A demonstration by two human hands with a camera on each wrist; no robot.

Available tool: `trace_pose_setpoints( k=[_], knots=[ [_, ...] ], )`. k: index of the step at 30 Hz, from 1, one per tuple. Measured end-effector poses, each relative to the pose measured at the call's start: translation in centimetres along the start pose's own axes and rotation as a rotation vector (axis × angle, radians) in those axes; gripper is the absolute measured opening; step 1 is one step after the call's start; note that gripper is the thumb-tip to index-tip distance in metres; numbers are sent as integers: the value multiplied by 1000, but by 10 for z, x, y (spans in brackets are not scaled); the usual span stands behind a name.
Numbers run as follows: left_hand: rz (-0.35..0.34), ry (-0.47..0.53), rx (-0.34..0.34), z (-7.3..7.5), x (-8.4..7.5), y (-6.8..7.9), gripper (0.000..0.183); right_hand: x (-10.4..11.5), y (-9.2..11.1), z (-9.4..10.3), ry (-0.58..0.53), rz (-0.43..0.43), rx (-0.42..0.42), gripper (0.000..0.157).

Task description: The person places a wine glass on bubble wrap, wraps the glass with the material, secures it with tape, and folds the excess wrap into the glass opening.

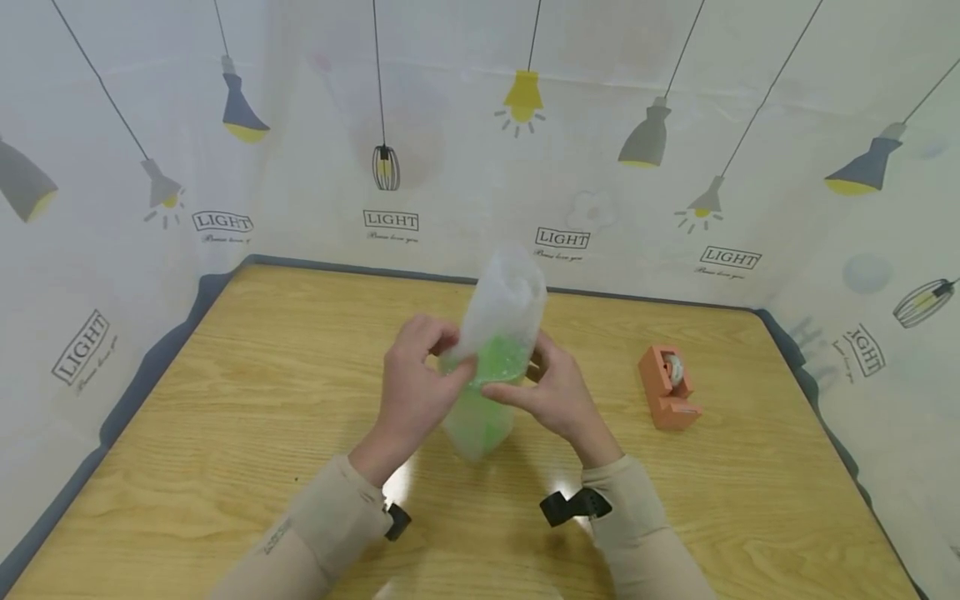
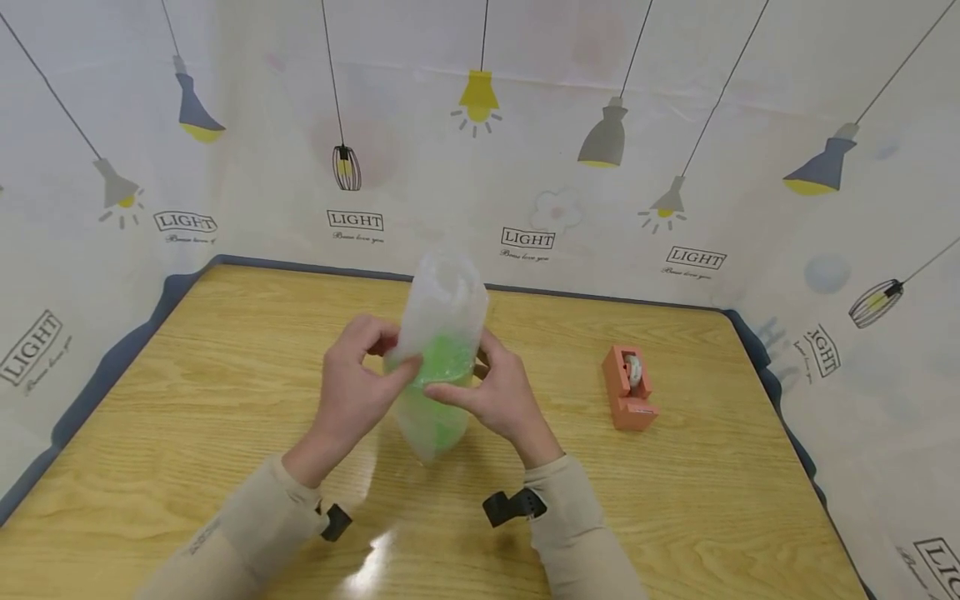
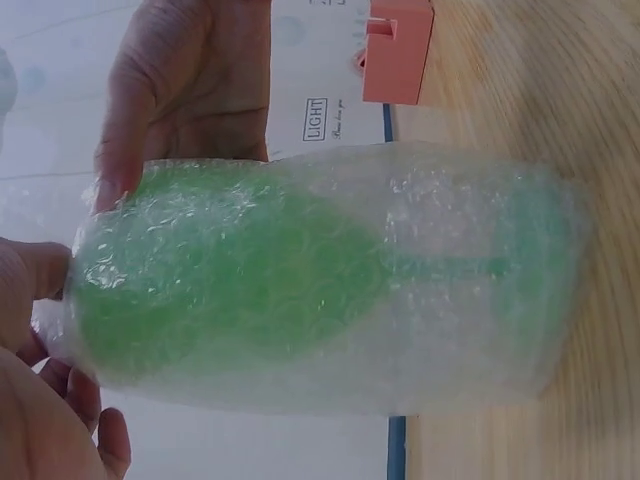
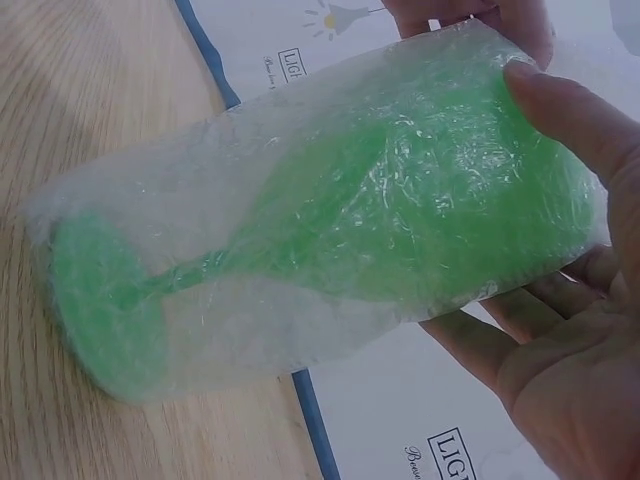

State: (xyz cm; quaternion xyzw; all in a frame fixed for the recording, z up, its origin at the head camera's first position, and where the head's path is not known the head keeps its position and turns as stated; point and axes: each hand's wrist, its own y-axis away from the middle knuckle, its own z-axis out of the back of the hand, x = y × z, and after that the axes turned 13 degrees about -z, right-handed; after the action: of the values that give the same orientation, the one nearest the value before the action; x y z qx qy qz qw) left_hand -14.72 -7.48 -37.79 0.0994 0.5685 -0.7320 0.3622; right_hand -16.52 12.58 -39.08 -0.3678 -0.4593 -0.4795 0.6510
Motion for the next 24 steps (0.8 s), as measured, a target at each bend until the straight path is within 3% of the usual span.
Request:
trace_pose_setpoints(
  k=[5,14,18,24],
  knots=[
    [-62,19,109,10,0,3,26,0,0,1,-9,-6,-2,67],
    [-160,53,316,30,13,6,56,2,0,0,-6,40,16,69],
    [-240,45,321,31,19,8,59,1,1,-2,-7,56,24,71],
    [-353,-6,272,26,25,14,56,-3,5,-2,-12,95,29,75]
  ],
)
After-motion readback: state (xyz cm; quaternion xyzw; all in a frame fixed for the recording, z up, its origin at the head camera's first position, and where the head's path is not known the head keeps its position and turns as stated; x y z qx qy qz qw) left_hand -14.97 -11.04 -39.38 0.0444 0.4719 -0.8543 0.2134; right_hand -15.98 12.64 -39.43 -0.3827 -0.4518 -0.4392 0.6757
